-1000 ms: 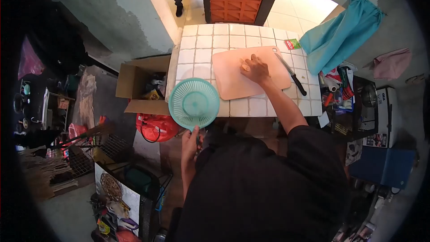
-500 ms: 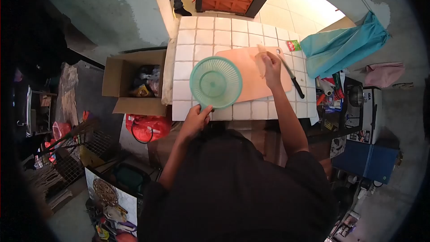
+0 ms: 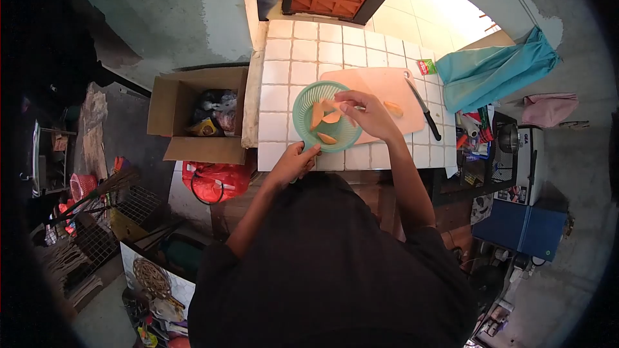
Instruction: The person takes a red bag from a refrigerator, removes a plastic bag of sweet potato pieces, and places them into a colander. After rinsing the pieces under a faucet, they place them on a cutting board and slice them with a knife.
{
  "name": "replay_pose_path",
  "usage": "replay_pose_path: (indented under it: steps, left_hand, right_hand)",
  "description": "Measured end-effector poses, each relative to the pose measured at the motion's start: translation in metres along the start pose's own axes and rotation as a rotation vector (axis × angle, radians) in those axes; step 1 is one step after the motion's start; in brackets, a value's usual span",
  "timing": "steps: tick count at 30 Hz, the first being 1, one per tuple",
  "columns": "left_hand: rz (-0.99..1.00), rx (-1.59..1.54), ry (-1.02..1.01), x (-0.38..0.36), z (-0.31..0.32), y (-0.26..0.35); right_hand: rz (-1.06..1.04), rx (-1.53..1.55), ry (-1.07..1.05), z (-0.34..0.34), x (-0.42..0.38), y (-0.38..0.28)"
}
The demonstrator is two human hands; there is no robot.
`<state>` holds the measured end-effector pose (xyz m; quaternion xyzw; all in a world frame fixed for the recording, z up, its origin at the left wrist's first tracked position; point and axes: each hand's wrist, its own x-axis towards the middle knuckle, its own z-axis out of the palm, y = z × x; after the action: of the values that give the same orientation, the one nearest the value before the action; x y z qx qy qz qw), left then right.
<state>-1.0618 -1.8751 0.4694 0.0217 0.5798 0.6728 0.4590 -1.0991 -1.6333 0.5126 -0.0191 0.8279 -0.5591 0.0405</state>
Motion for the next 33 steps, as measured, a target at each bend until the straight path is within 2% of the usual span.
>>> replay_pose_path:
  steps: [3, 5, 7, 9, 13, 15, 16, 18, 19, 21, 22, 24, 25, 26, 28, 30, 32, 33]
  left_hand:
    - [0.011, -0.020, 0.040, 0.000, 0.001, 0.002]
    - [-0.001, -0.002, 0.068, -0.002, 0.003, 0.003]
    - [0.005, -0.003, 0.102, -0.007, 0.006, 0.004]
    - [0.011, 0.006, 0.155, -0.010, 0.008, 0.006]
    - [0.018, -0.033, 0.222, -0.019, 0.015, 0.000]
    - [0.020, -0.054, 0.285, -0.022, 0.024, -0.007]
    - [0.018, -0.071, 0.328, -0.022, 0.029, -0.012]
    - [0.020, -0.090, 0.418, -0.024, 0.036, -0.014]
    - [0.048, -0.141, 0.460, -0.025, 0.045, -0.017]
    - [0.106, -0.224, 0.561, -0.032, 0.060, -0.033]
    - [0.156, -0.262, 0.549, -0.038, 0.061, -0.038]
    - [0.172, -0.294, 0.627, -0.060, 0.069, -0.039]
    - [0.200, -0.311, 0.669, -0.073, 0.069, -0.038]
    - [0.210, -0.344, 0.715, -0.088, 0.070, -0.042]
    - [0.244, -0.408, 0.789, -0.117, 0.073, -0.055]
    - [0.317, -0.483, 0.901, -0.144, 0.068, -0.069]
    - [0.374, -0.546, 0.972, -0.172, 0.060, -0.087]
    - [0.371, -0.564, 1.035, -0.187, 0.054, -0.095]
  right_hand:
    - [-0.069, -0.055, 0.010, -0.011, -0.010, -0.004]
    - [0.148, -0.185, 0.332, -0.029, -0.017, 0.010]
    - [-0.090, -0.824, 0.554, -0.044, -0.023, 0.073]
    - [-0.063, -1.079, 0.462, -0.045, -0.041, 0.129]
    - [-0.052, -0.882, 0.461, -0.034, -0.052, 0.121]
    - [0.000, -0.412, 0.554, -0.035, -0.047, 0.106]
    - [-0.018, -0.397, 0.527, -0.032, -0.042, 0.089]
    - [-0.056, -0.068, 0.496, -0.016, -0.030, 0.037]
    - [-0.054, -0.040, 0.458, -0.009, -0.026, 0.011]
    - [-0.331, -0.082, 0.038, 0.009, -0.023, -0.027]
    - [-0.335, -0.063, 0.002, 0.019, -0.025, -0.027]
    - [-0.600, -0.037, 0.030, 0.036, -0.016, -0.034]
    - [-0.643, 0.111, 0.109, 0.049, -0.011, -0.037]
    - [-0.667, 0.125, 0.064, 0.059, -0.012, -0.038]
    - [-0.329, 0.411, -0.034, 0.071, -0.016, -0.042]
    - [-0.344, 0.427, -0.148, 0.099, -0.021, -0.054]
    - [-0.248, 0.272, -0.449, 0.135, -0.032, -0.055]
    - [-0.322, 0.113, -0.587, 0.158, -0.041, -0.060]
